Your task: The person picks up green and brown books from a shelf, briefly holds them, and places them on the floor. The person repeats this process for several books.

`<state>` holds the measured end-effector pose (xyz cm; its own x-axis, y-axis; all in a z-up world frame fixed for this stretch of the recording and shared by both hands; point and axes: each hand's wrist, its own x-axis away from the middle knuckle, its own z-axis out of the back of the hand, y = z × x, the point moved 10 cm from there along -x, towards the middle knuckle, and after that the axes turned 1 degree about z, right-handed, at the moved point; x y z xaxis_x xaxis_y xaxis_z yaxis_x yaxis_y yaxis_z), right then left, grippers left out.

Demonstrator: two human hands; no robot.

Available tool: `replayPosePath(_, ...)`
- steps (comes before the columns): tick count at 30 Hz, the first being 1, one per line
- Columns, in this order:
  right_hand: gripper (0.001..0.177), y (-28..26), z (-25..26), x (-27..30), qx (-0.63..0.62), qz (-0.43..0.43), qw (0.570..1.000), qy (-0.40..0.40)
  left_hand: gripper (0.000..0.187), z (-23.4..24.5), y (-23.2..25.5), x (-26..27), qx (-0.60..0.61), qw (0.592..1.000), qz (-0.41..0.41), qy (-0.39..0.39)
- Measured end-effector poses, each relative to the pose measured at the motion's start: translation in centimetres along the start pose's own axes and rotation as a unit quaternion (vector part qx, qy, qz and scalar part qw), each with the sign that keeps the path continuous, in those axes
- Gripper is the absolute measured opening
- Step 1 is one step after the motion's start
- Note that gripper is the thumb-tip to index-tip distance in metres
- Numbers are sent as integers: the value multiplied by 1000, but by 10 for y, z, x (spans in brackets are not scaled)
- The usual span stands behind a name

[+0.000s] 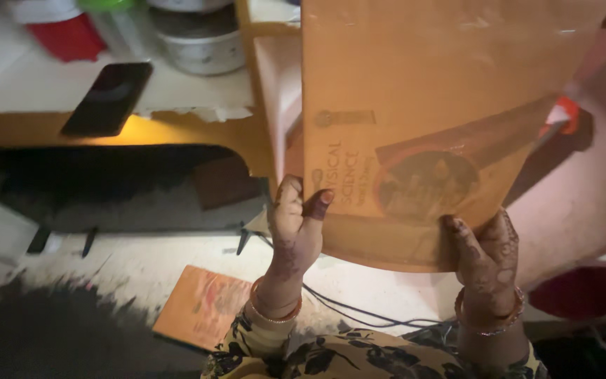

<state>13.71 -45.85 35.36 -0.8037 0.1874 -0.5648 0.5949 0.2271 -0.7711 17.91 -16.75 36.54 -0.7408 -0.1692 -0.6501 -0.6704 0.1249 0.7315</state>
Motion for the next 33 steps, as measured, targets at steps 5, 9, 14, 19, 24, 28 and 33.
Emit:
replayPosePath(5,44,4,-34,0,-46,-22,997,-65,20,26,23,14,-49,998,-39,20)
replayPosePath(9,41,33,-62,-6,-49,-43,991,-117,16,62,27,29,-20,997,31,66)
replayPosePath(14,40,76,-108,-9,-135,-69,968,-200,15,113,48,52,-100,983,26,149)
replayPosePath(19,31,108,-167,-4,-113,-74,953,-273,17,158,56,77,-175,957,56,223)
replayPosePath(24,24,131,-226,5,-89,-114,930,-339,16,199,56,111,-171,933,95,301)
replayPosePath(28,20,144,-270,16,159,15,890,-427,15,228,59,146,-239,892,71,377)
replayPosePath(33,20,203,-320,45,48,-87,854,-512,16,267,15,191,-137,860,86,483)
